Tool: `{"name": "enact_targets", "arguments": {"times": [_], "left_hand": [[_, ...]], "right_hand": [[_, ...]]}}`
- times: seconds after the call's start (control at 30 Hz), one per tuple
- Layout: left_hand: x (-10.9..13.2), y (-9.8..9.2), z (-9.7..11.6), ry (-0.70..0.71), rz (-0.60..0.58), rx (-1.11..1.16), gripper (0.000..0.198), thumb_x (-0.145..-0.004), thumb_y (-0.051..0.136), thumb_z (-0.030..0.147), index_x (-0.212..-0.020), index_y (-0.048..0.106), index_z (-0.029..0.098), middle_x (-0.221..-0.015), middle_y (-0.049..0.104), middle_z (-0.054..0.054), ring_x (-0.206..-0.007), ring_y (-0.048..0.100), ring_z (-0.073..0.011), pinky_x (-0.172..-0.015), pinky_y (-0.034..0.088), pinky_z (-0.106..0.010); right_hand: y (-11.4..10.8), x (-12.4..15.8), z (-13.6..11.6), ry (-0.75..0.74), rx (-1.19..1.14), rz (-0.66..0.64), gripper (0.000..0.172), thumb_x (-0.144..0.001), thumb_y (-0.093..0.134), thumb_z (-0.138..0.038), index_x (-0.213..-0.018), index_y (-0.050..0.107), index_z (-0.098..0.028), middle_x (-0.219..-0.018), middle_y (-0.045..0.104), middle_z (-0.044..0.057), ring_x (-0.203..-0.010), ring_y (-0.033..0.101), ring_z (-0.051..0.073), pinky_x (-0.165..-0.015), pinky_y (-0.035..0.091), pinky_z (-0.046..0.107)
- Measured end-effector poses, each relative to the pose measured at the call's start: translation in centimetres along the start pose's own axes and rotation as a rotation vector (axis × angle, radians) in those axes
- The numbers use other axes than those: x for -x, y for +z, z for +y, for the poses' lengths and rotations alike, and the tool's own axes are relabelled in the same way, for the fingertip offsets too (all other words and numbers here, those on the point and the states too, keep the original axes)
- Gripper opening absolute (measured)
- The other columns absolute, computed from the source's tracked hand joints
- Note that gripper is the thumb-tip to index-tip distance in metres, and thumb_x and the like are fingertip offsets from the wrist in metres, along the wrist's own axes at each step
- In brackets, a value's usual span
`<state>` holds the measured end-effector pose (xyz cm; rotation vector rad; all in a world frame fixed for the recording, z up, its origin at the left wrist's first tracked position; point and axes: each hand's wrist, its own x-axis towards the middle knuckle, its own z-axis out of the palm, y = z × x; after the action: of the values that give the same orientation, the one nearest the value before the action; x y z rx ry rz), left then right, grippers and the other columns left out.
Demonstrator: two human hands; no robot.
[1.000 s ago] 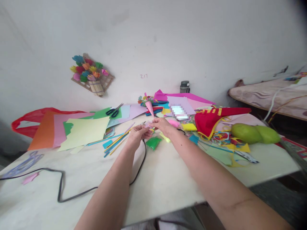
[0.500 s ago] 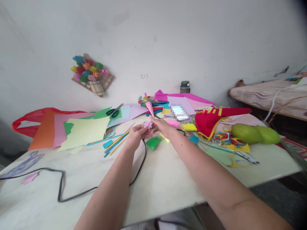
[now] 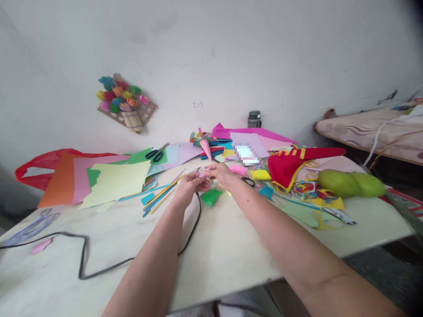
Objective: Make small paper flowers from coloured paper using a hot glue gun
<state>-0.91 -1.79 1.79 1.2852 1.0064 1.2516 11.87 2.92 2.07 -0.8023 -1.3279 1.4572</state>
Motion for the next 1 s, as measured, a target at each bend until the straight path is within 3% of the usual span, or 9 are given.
{"name": "enact_targets", "arguments": {"times": [0.23, 0.4, 0.6, 0.9, 1.0], "left_hand": [[-0.2, -0.2, -0.2, 0.012, 0.021, 0.001, 0.024, -0.063, 0.066, 0.033, -0.067, 0.057, 0.012, -0.066, 0.065, -0.008, -0.055, 0.061, -0.0146, -0.053, 0.049, -0.025], [-0.1, -0.3, -0.1, 0.021, 0.058, 0.01, 0.024, -0.061, 0.068, 0.032, -0.064, 0.055, 0.012, -0.065, 0.065, -0.008, -0.054, 0.061, -0.0149, -0.052, 0.048, -0.025], [-0.2, -0.3, -0.2, 0.023, 0.038, -0.001, 0.023, -0.062, 0.067, 0.031, -0.064, 0.056, 0.012, -0.062, 0.065, -0.007, -0.053, 0.06, -0.0145, -0.052, 0.048, -0.025], [-0.1, 0.0, -0.2, 0.01, 0.007, 0.068, 0.021, -0.061, 0.067, 0.029, -0.065, 0.058, 0.011, -0.063, 0.065, -0.007, -0.054, 0.061, -0.0143, -0.054, 0.049, -0.025], [0.0, -0.1, -0.1, 0.012, 0.018, 0.089, 0.02, -0.062, 0.067, 0.028, -0.063, 0.057, 0.011, -0.064, 0.065, -0.007, -0.053, 0.06, -0.0137, -0.053, 0.048, -0.024]], "right_hand": [[0.4, 0.1, 0.5, 0.01, 0.0, -0.006, 0.019, -0.057, 0.068, -0.028, -0.054, 0.055, -0.014, -0.048, 0.052, -0.002, -0.046, 0.045, 0.008, -0.05, 0.037, 0.024], [-0.1, 0.6, -0.3, 0.048, -0.032, -0.136, 0.033, -0.065, 0.061, -0.047, -0.061, 0.058, -0.014, -0.055, 0.057, 0.002, -0.051, 0.052, 0.011, -0.052, 0.04, 0.026], [-0.5, 0.5, -0.4, 0.016, 0.045, -0.135, 0.019, -0.054, 0.071, -0.027, -0.058, 0.059, -0.013, -0.051, 0.056, -0.002, -0.048, 0.049, 0.008, -0.054, 0.039, 0.023], [-0.4, 0.4, -0.4, -0.002, 0.062, -0.081, 0.021, -0.052, 0.072, -0.026, -0.051, 0.055, -0.013, -0.046, 0.052, -0.003, -0.044, 0.046, 0.007, -0.05, 0.036, 0.023], [-0.9, 0.4, -0.5, 0.005, 0.045, -0.183, 0.021, -0.056, 0.07, -0.03, -0.059, 0.06, -0.012, -0.052, 0.057, -0.001, -0.05, 0.051, 0.009, -0.052, 0.038, 0.023]]}}
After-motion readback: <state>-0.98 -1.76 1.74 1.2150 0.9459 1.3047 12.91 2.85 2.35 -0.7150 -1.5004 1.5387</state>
